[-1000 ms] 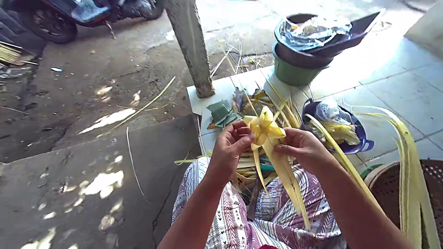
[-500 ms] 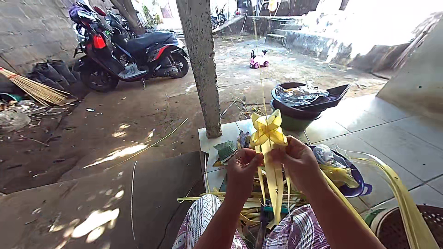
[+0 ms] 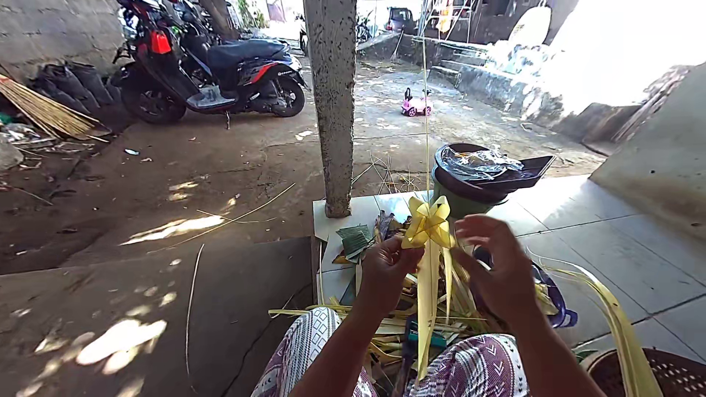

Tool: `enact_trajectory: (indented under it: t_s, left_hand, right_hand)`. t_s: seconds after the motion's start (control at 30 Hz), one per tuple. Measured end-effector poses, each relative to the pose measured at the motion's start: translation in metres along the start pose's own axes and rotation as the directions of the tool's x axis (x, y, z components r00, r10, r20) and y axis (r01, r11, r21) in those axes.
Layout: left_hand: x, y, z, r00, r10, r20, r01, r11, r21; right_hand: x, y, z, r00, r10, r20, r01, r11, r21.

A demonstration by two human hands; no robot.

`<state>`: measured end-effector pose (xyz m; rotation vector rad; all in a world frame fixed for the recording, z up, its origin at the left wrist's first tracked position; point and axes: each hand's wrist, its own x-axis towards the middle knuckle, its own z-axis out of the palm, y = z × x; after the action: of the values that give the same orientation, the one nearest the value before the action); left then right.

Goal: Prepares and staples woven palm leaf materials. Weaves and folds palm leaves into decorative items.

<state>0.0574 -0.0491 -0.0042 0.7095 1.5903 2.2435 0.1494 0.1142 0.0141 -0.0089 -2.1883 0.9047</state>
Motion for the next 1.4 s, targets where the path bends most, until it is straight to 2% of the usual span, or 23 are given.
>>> enact_trajectory:
  t_s: [0.07, 0.13, 0.2, 0.27, 0.43, 0.6, 0.7, 0.9, 1.07, 1.17, 1.33, 1.4]
  left_hand:
    - [-0.001, 0.001, -0.001, 0.997, -0.052, 0.050, 0.052, 0.999, -0.006]
    - [-0.003, 0.001, 0.000, 0.988, -0.100, 0.116, 0.100, 0.995, 0.008]
    - [-0.005, 0.001, 0.000, 0.976, -0.124, 0.180, 0.120, 0.992, 0.032]
    - [-0.008, 0.001, -0.001, 0.964, -0.129, 0.231, 0.120, 0.991, 0.051]
    - [-0.013, -0.008, -0.001, 0.935, -0.131, 0.329, 0.127, 0.991, 0.032]
    - [-0.018, -0.018, 0.007, 0.886, -0.149, 0.440, 0.129, 0.989, 0.074]
    - [-0.022, -0.022, 0.014, 0.881, -0.150, 0.449, 0.119, 0.988, 0.096]
    - [-0.027, -0.024, 0.021, 0.917, -0.119, 0.381, 0.095, 0.992, 0.081]
    - [-0.029, -0.026, 0.023, 0.929, -0.086, 0.359, 0.045, 0.992, 0.121]
    - [-0.030, -0.025, 0.024, 0.934, -0.095, 0.343, 0.060, 0.992, 0.112]
    - [-0.035, -0.026, 0.029, 0.951, -0.100, 0.291, 0.092, 0.995, 0.039]
    - [-0.035, -0.027, 0.031, 0.955, -0.117, 0.274, 0.125, 0.992, -0.013]
  right_hand:
    - [0.011, 0.001, -0.012, 0.960, -0.281, -0.018, 0.274, 0.947, -0.168]
    - [0.027, -0.003, -0.018, 0.862, -0.497, 0.104, 0.506, 0.825, -0.250]
    - [0.039, -0.005, -0.020, 0.770, -0.584, 0.256, 0.638, 0.712, -0.293]
    - [0.045, -0.005, -0.021, 0.721, -0.595, 0.355, 0.692, 0.645, -0.324]
    - [0.045, -0.007, -0.026, 0.654, -0.570, 0.497, 0.750, 0.572, -0.332]
    - [0.046, -0.016, -0.040, 0.574, -0.425, 0.700, 0.744, 0.627, -0.229]
    - [0.047, -0.018, -0.045, 0.540, -0.370, 0.756, 0.738, 0.639, -0.215]
    - [0.046, -0.015, -0.049, 0.557, -0.336, 0.759, 0.712, 0.663, -0.230]
    - [0.036, -0.017, -0.042, 0.587, -0.339, 0.735, 0.737, 0.601, -0.311]
    - [0.033, -0.018, -0.041, 0.584, -0.371, 0.722, 0.756, 0.572, -0.317]
    - [0.033, -0.011, -0.043, 0.591, -0.413, 0.693, 0.744, 0.610, -0.272]
    - [0.032, -0.011, -0.044, 0.614, -0.463, 0.639, 0.738, 0.624, -0.257]
